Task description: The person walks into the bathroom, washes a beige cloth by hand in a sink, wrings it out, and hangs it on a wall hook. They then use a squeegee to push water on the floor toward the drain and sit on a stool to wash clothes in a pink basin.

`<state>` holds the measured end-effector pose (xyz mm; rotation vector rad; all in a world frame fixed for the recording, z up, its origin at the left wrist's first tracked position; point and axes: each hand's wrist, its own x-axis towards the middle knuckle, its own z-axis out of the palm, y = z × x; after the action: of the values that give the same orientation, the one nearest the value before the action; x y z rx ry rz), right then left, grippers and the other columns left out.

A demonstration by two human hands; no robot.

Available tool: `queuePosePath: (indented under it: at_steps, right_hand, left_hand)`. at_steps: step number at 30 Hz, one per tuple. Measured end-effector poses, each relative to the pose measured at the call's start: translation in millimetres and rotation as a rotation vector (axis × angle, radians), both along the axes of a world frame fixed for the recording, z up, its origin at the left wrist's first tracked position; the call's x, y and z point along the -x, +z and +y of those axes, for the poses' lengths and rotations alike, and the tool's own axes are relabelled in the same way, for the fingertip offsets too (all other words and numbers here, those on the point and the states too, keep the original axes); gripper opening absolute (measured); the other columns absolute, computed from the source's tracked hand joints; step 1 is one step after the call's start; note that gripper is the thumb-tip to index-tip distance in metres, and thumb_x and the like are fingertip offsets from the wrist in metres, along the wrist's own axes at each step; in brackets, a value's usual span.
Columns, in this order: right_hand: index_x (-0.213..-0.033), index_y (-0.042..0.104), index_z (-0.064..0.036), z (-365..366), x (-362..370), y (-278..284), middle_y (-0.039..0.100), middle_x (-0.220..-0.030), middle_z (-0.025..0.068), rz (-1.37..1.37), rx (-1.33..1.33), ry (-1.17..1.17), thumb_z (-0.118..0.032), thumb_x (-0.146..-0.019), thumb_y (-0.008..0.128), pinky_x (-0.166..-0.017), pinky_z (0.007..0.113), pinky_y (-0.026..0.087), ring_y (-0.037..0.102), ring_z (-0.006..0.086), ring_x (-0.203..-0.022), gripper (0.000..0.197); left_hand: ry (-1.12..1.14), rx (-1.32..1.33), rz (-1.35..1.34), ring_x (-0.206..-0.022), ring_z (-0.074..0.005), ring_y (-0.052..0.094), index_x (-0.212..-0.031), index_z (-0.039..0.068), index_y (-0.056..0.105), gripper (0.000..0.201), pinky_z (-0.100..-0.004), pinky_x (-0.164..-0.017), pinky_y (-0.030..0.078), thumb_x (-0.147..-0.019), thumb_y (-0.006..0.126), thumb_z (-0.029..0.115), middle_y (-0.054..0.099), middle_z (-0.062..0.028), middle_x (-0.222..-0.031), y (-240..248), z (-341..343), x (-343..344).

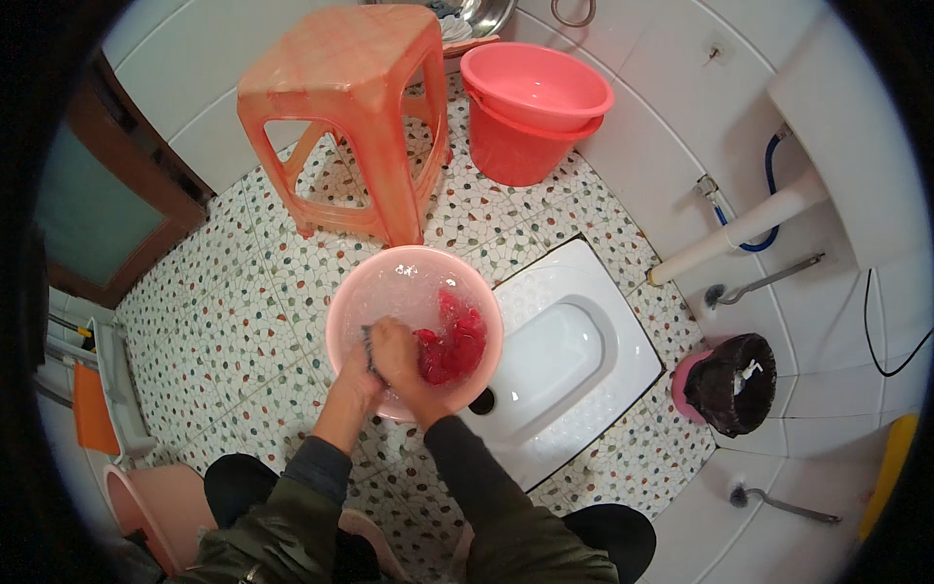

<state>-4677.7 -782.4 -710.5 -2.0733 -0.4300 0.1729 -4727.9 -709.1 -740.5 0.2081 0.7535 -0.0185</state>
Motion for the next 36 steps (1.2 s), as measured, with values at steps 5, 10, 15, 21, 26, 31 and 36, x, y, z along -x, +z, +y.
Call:
queuePosePath:
  at_steps: [5,10,15,21,26,31,36]
  right_hand:
    - [-0.084,0.062,0.0021,-3,-39,-58,0.061,-0.085,0.0271,0.003,0.061,-0.147,-0.022,-0.091,0.049,-0.076,0.050,0.045,0.058,0.0462,-0.085,0.029]
    - [-0.090,0.065,0.0039,-17,-58,-66,0.062,-0.088,0.0296,-0.026,0.137,-0.156,-0.027,-0.092,0.050,-0.080,0.050,0.047,0.060,0.0468,-0.088,0.035]
    - [-0.096,0.066,0.0016,-16,-35,-10,0.064,-0.086,0.0284,0.072,0.199,0.200,-0.032,-0.091,0.052,-0.079,0.048,0.048,0.063,0.0438,-0.086,0.037]
    - [-0.083,0.063,-0.0027,8,31,91,0.064,-0.080,0.0243,0.045,0.222,0.300,-0.035,-0.088,0.055,-0.071,0.048,0.049,0.063,0.0417,-0.077,0.033]
    - [-0.081,0.065,-0.0044,16,37,73,0.063,-0.074,0.0247,0.118,0.139,0.061,-0.036,-0.087,0.055,-0.069,0.050,0.048,0.061,0.0438,-0.072,0.033]
    - [-0.087,0.070,-0.0049,8,-22,1,0.064,-0.081,0.0267,0.108,0.197,-0.209,-0.033,-0.085,0.051,-0.075,0.052,0.049,0.063,0.0459,-0.077,0.034]
    - [-0.084,0.068,0.0006,16,-42,-30,0.064,-0.083,0.0278,0.064,0.229,-0.213,-0.031,-0.084,0.051,-0.074,0.052,0.048,0.062,0.0467,-0.079,0.036]
  left_hand:
    - [-0.018,-0.108,0.105,-0.091,-0.0241,0.063,-0.115,0.007,0.055,0.033,-0.0402,-0.080,0.054,-0.096,0.049,0.033,0.063,-0.0096,-0.105,37,-9,-1]
    - [-0.183,-0.442,0.277,-0.114,-0.0284,0.052,-0.123,0.008,0.050,0.046,-0.0519,-0.092,0.043,-0.091,0.057,0.040,0.055,-0.0109,-0.123,63,5,12]
    - [-0.128,-0.199,0.091,-0.125,-0.0320,0.043,-0.133,0.011,0.047,0.063,-0.0580,-0.095,0.036,-0.087,0.060,0.051,0.048,-0.0098,-0.137,69,9,14]
    - [0.173,0.071,-0.168,-0.105,-0.0258,0.060,-0.129,0.014,0.051,0.043,-0.0491,-0.089,0.048,-0.098,0.042,0.043,0.060,-0.0082,-0.121,-5,34,1]
    - [0.089,0.045,-0.029,-0.101,-0.0248,0.061,-0.128,0.012,0.051,0.042,-0.0455,-0.087,0.051,-0.099,0.040,0.041,0.061,-0.0083,-0.117,-3,30,-4]
    - [0.005,-0.029,0.186,-0.097,-0.0236,0.062,-0.124,0.011,0.052,0.039,-0.0431,-0.084,0.053,-0.101,0.036,0.038,0.062,-0.0077,-0.113,36,-9,0]
    - [0.007,-0.191,0.123,-0.103,-0.0227,0.060,-0.122,0.011,0.053,0.036,-0.0444,-0.088,0.051,-0.100,0.040,0.037,0.061,-0.0080,-0.115,38,9,11]
